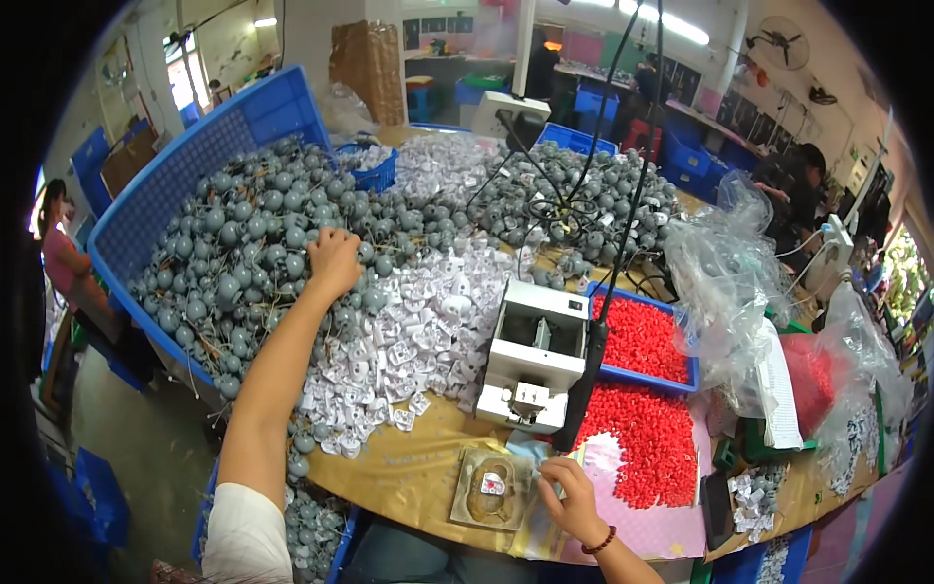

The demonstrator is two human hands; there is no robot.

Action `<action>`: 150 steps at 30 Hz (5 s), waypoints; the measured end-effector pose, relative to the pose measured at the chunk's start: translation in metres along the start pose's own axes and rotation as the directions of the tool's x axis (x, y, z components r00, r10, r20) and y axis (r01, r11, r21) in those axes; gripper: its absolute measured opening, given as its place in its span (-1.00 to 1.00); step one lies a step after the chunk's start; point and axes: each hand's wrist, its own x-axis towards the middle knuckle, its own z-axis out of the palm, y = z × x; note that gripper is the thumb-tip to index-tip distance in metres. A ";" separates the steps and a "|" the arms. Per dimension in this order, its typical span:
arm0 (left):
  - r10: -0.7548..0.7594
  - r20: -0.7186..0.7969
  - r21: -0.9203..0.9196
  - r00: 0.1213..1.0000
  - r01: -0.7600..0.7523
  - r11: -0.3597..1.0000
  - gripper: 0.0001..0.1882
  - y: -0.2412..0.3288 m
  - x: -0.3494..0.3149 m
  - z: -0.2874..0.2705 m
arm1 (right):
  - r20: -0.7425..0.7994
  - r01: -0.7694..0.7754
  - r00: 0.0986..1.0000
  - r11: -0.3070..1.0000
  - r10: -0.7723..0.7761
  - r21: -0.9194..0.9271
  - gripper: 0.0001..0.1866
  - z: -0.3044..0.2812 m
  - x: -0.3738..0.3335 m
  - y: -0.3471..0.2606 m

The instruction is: Assembling small light components by connecting internal parts and securing them with an electric screwdriver.

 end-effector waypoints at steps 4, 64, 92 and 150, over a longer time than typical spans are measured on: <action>0.097 -0.086 -0.040 0.992 -0.101 0.994 -0.65 0.020 0.011 0.015 | -0.030 -0.013 0.999 1.000 0.012 -0.022 -0.85 -0.017 -0.008 0.007; 0.352 0.098 -0.940 0.931 -0.029 0.340 -0.59 0.168 -0.365 -0.056 | 0.300 0.164 0.946 0.978 -0.120 -0.127 -0.71 0.027 0.010 -0.025; 0.459 -0.072 -0.596 0.886 -0.407 0.692 -0.50 0.193 -0.341 -0.051 | 0.343 0.329 0.911 0.905 -0.228 -0.271 -0.60 0.028 0.005 -0.029; 0.449 -0.021 -0.708 0.893 -0.330 0.624 -0.63 0.215 -0.314 -0.030 | 0.144 -0.063 0.986 0.990 0.080 -0.123 -0.38 0.043 0.019 0.002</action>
